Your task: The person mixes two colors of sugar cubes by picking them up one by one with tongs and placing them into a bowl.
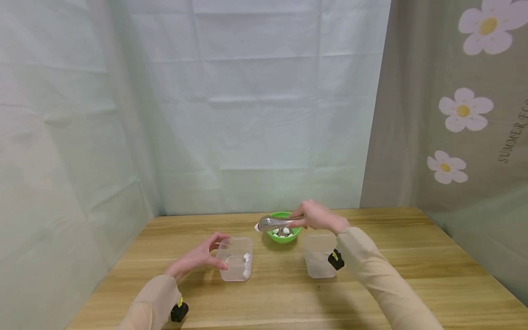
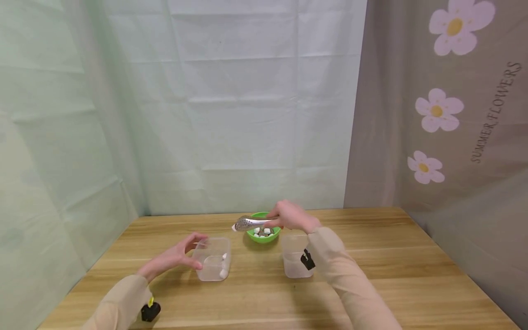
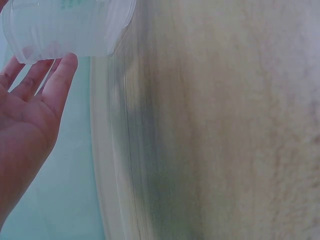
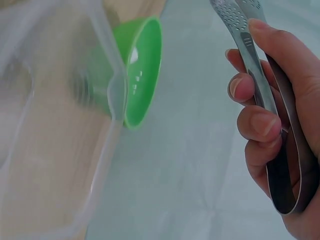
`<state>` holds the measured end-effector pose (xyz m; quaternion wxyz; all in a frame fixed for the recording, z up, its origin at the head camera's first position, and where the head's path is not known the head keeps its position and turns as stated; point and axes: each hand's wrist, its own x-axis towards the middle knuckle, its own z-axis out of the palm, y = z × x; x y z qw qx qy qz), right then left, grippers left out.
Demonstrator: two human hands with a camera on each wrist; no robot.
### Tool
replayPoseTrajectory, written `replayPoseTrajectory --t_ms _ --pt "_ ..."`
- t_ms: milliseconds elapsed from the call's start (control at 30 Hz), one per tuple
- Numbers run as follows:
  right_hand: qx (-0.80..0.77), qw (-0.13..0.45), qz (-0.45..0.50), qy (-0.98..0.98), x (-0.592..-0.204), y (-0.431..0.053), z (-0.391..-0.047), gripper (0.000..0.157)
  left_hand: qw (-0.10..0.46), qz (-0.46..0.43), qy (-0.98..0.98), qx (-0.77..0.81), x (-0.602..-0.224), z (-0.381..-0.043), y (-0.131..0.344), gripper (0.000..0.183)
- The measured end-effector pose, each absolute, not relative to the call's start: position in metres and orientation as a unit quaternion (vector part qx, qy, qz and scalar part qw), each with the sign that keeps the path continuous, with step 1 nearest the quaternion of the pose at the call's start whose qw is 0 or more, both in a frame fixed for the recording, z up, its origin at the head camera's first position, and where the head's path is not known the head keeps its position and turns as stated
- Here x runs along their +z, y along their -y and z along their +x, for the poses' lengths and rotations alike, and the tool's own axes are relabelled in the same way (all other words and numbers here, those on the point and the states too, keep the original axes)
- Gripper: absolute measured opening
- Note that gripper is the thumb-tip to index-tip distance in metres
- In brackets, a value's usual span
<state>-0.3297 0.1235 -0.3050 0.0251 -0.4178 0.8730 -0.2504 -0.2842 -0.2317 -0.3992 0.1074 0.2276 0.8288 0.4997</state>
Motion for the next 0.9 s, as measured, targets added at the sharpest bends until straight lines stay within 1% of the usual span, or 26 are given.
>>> replayPoseTrajectory --t_ms 133,267,300,400,533,833,900 --pt "-0.220 0.012 -0.400 -0.890 -0.301 -0.134 -0.336 0.024 0.109 0.223 -0.832 0.496 -0.398 -0.283 0.231 0.076" --pt "-0.171 -0.009 -0.390 -0.905 -0.299 -0.141 -0.340 0.020 0.109 0.221 -0.833 0.496 -0.398 -0.282 0.231 0.076" --pt "-0.162 -0.015 -0.392 -0.906 -0.299 -0.143 -0.340 0.023 0.109 0.221 -0.832 0.497 -0.398 -0.282 0.231 0.077" --pt "-0.135 -0.032 -0.394 -0.909 -0.298 -0.146 -0.341 0.038 0.110 0.222 -0.831 0.498 -0.397 -0.282 0.230 0.078" --pt "-0.125 -0.039 -0.393 -0.910 -0.297 -0.148 -0.341 0.044 0.109 0.225 -0.831 0.497 -0.397 -0.283 0.231 0.078" --pt "-0.106 -0.042 -0.379 -0.918 -0.298 -0.151 -0.342 0.046 0.109 0.223 -0.832 0.497 -0.399 -0.284 0.232 0.076" --pt "-0.102 -0.044 -0.375 -0.920 -0.299 -0.151 -0.342 0.041 0.108 0.224 -0.831 0.498 -0.399 -0.284 0.232 0.076"
